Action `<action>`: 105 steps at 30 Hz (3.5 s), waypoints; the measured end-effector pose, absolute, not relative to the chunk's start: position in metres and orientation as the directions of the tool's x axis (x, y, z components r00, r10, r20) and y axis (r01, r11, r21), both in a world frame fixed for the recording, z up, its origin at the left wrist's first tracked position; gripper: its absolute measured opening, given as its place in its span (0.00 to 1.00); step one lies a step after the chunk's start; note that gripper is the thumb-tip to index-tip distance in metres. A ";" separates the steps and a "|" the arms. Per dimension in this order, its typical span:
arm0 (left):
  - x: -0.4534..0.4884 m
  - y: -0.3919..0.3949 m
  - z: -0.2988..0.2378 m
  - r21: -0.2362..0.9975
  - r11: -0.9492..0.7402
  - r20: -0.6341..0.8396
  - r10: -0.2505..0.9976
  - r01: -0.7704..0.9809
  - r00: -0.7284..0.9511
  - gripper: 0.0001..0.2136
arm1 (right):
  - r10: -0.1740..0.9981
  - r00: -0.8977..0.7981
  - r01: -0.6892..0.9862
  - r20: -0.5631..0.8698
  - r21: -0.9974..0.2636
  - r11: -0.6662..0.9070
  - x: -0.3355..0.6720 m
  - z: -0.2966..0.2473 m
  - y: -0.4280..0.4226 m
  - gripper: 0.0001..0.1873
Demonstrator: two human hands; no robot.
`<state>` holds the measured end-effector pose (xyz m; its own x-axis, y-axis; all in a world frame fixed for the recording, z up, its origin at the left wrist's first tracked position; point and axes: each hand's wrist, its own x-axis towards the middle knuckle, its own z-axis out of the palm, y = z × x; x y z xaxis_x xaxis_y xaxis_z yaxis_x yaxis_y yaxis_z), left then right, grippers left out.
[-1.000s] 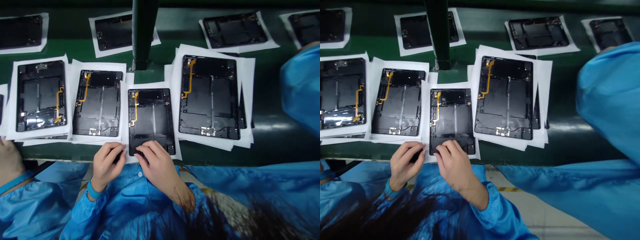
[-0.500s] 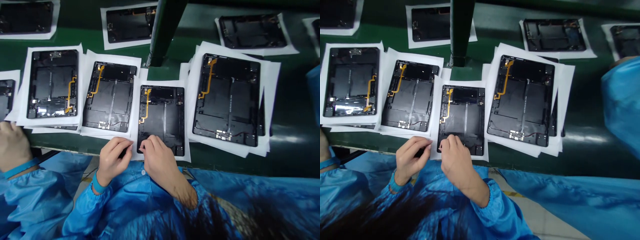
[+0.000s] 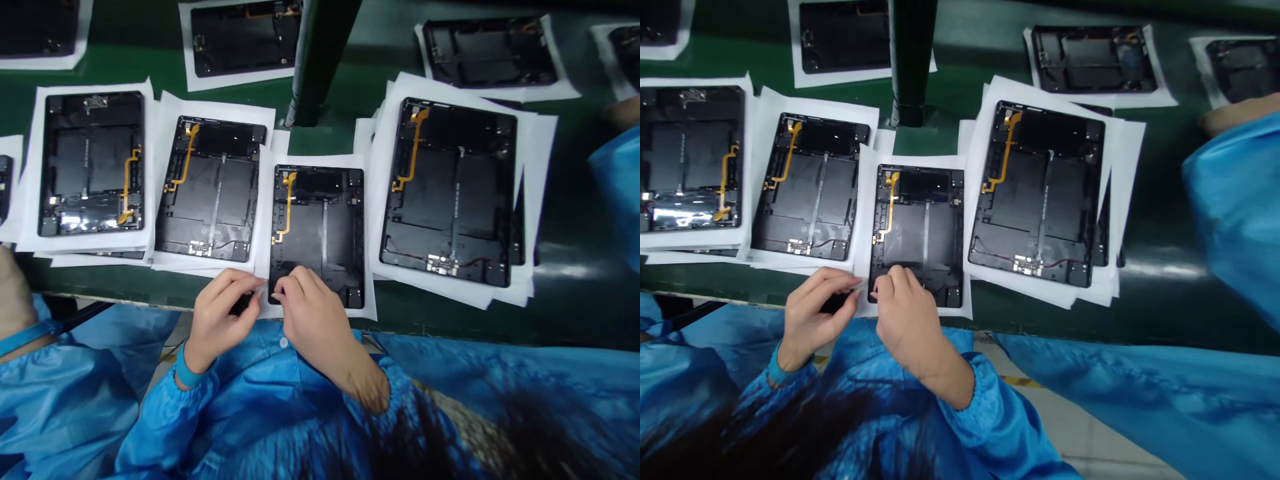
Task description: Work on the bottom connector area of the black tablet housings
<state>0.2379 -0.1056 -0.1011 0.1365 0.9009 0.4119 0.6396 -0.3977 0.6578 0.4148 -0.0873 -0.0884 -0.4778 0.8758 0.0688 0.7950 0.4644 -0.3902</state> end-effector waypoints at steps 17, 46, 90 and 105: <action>0.238 -0.106 -0.104 0.626 -0.474 0.410 0.875 0.619 0.256 0.11 | 0.890 -0.457 0.725 -0.002 -0.581 0.371 0.420 -0.085 -0.085 0.10; 0.238 -0.103 -0.101 0.623 -0.509 0.397 0.860 0.594 0.320 0.08 | 0.882 -0.461 0.511 -0.103 -0.843 0.169 0.435 -0.078 -0.080 0.05; 0.238 -0.104 -0.109 0.442 -0.572 0.482 0.801 0.691 0.354 0.10 | 0.914 -0.369 0.574 0.168 -0.732 0.366 0.424 -0.094 -0.081 0.08; 0.244 -0.102 -0.107 0.499 -0.503 0.426 0.852 0.706 0.305 0.10 | 0.795 -0.403 0.676 0.454 -0.438 0.593 0.429 -0.108 -0.117 0.18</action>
